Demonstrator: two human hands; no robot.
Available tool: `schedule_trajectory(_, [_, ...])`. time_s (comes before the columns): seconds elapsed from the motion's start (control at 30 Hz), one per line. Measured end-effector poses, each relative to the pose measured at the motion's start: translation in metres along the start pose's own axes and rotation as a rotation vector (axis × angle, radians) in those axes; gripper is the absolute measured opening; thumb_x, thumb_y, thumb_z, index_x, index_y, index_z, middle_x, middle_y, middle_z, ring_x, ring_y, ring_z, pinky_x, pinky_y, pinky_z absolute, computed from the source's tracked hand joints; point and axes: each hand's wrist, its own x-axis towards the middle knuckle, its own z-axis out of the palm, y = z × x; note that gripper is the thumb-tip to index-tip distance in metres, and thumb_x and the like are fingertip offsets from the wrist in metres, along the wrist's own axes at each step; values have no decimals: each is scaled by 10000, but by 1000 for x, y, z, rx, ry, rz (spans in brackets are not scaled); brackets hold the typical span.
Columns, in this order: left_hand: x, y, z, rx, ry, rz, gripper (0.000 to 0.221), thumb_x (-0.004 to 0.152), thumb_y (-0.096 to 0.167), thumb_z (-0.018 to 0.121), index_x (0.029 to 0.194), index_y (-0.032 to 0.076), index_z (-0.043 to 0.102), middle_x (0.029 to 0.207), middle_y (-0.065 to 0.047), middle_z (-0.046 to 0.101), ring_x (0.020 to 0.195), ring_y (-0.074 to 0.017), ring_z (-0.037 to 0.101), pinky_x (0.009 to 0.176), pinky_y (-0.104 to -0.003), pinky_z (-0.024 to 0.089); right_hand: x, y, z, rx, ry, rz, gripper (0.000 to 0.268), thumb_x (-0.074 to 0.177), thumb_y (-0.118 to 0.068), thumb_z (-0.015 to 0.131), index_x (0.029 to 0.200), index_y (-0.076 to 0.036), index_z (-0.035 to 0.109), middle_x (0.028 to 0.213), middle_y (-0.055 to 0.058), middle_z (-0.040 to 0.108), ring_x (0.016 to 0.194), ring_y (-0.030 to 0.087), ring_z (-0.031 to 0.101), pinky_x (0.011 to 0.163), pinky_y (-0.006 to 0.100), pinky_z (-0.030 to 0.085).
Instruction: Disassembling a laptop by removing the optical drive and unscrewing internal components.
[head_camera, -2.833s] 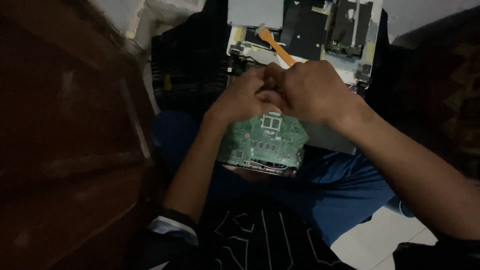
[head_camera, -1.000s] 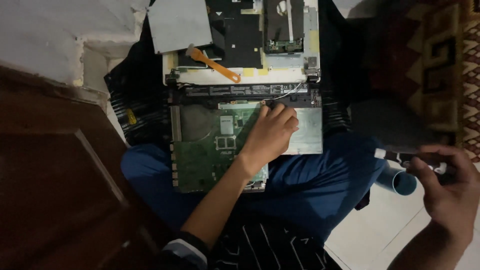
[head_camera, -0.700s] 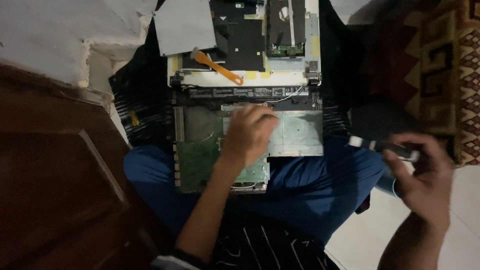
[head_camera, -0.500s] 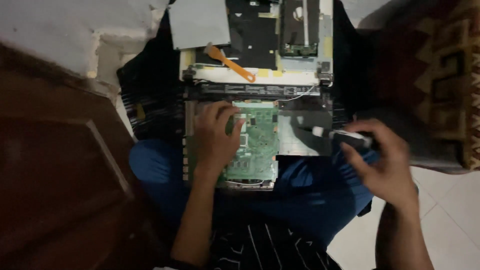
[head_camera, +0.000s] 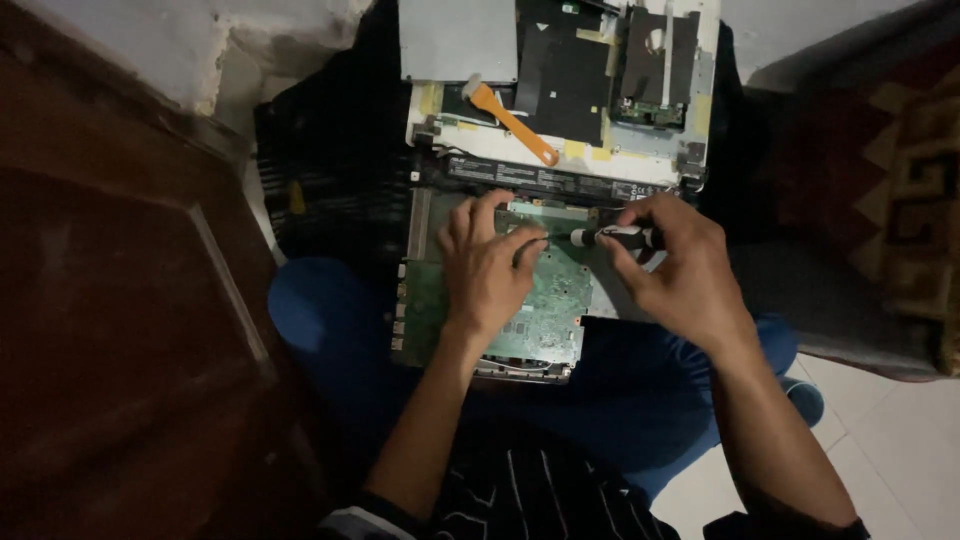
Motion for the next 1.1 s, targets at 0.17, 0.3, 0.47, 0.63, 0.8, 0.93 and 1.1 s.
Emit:
schedule_trajectory(0.17, [0, -4, 5, 26, 11, 3, 72, 916, 322, 755, 935, 256, 775, 1332, -13, 526, 1319, -345, 445, 984, -563, 352, 4, 10, 6, -34, -6, 0, 237, 861, 2, 829, 1035, 31, 671, 877, 223, 675, 694, 380, 653, 575, 448, 526])
schedule_trajectory(0.3, [-1, -1, 2, 1, 29, -1, 81, 913, 320, 769, 923, 240, 774, 1313, -21, 535, 1303, -343, 446, 989, -571, 344, 5, 8, 5, -20, -13, 10, 212, 874, 10, 812, 1026, 36, 667, 877, 239, 684, 749, 414, 670, 613, 454, 531])
schedule_trajectory(0.47, [-2, -4, 6, -15, 60, 2, 69, 928, 301, 766, 917, 235, 781, 1321, -14, 541, 1299, -336, 452, 984, -561, 354, 3, 7, 7, -32, -34, 20, 236, 879, -27, 811, 1058, 23, 666, 899, 232, 688, 756, 404, 674, 632, 448, 544])
schedule_trajectory(0.63, [-1, 0, 1, -19, 55, 0, 72, 916, 274, 776, 933, 204, 780, 1319, -29, 542, 1294, -342, 454, 977, -568, 358, 12, -16, 4, -191, -120, -40, 222, 873, -93, 787, 1052, -45, 665, 897, 189, 677, 766, 401, 680, 607, 493, 539])
schedule_trajectory(0.8, [0, 0, 0, -29, 37, -12, 110, 901, 253, 790, 955, 160, 771, 1308, -58, 538, 1281, -369, 458, 974, -604, 367, 19, -40, -1, -554, -248, -26, 243, 987, -290, 699, 1101, -78, 662, 800, 139, 697, 684, 393, 699, 544, 517, 544])
schedule_trajectory(0.93, [0, -1, 2, 23, 26, -12, 136, 865, 278, 810, 916, 165, 756, 1304, -31, 538, 1292, -330, 449, 976, -575, 356, 31, -35, 6, -645, -293, -151, 106, 986, -252, 644, 992, -153, 607, 722, 70, 667, 718, 368, 706, 540, 493, 543])
schedule_trajectory(1.1, [-1, 0, -1, 19, 30, -8, 127, 883, 277, 808, 918, 173, 745, 1307, -29, 519, 1293, -334, 453, 979, -578, 377, 49, -54, -1, -507, -393, -241, 74, 940, -126, 630, 1012, -112, 619, 814, 116, 661, 785, 427, 689, 491, 529, 534])
